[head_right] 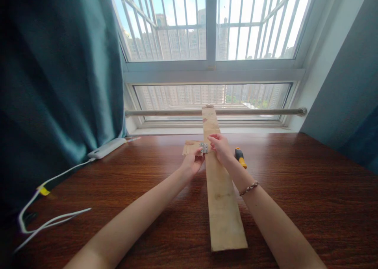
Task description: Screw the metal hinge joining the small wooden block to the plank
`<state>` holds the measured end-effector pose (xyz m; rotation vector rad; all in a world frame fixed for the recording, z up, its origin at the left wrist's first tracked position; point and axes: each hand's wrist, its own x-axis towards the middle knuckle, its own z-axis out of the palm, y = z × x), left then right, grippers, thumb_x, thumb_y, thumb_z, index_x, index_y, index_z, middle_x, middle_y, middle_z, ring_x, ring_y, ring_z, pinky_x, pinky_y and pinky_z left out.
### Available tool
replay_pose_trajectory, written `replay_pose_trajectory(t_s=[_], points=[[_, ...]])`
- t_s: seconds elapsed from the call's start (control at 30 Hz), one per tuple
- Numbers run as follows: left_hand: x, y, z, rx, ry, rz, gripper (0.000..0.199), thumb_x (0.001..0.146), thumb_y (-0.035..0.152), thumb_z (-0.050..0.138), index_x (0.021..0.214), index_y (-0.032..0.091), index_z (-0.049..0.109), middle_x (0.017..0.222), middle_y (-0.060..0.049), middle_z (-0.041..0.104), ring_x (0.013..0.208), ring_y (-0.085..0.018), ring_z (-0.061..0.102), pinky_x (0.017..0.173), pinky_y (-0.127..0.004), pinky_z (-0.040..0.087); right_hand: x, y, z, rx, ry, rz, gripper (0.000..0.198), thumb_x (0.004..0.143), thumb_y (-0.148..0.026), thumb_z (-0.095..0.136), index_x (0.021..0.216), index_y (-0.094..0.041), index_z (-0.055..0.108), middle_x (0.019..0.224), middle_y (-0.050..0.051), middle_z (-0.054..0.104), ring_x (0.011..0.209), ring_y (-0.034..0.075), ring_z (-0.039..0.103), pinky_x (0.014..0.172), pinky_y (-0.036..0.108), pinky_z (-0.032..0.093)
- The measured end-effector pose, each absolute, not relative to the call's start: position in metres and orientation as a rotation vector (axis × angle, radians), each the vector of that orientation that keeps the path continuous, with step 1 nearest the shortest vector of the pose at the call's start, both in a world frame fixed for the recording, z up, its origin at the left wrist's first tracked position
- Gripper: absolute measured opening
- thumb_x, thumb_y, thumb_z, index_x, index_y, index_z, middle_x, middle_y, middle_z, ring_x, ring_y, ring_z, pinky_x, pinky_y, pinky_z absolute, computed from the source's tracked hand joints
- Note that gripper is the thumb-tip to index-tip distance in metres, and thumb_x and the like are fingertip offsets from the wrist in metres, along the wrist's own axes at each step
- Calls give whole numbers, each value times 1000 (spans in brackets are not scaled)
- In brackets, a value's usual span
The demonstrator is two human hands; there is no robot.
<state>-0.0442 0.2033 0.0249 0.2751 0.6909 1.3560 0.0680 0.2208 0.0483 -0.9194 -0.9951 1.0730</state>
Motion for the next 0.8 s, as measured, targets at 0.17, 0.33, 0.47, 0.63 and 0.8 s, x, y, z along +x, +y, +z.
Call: replay_pose_trajectory(t_s=[0.17,0.33,0.47,0.63,0.8], points=[[-44,203,26,272,671,1355,16,72,-2,55,69,12,62,64,-2,63,51,-8,55,49,-18,43,63,223,43,-1262,-1601,435,16,63,-29,69,75,-19,74,57,-2,52,57,11,45,56,24,32],[-43,204,25,267,667,1355,16,73,-2,53,69,11,62,64,-3,63,52,-8,55,49,-18,43,60,225,43,-1398,-1608,473,23,64,-30,67,82,-19,76,58,-2,55,56,11,47,53,23,32],[-43,205,25,272,675,1354,17,72,-3,53,70,12,61,65,-3,63,52,-8,55,49,-19,43,60,225,44,-1417,-1579,567,28,64,-30,66,85,-16,76,58,-1,60,53,10,49,50,22,33],[-43,204,24,277,672,1360,17,73,-3,53,70,11,61,66,-3,63,53,-8,56,49,-19,43,61,227,42,-1435,-1552,609,27,62,-29,66,83,-16,76,59,0,63,55,11,53,50,21,35],[-42,204,25,275,675,1367,17,73,-2,53,68,12,61,65,-3,63,53,-8,55,49,-18,43,61,227,41,-1446,-1523,586,24,62,-31,66,79,-18,76,56,-2,59,53,10,49,48,21,32]])
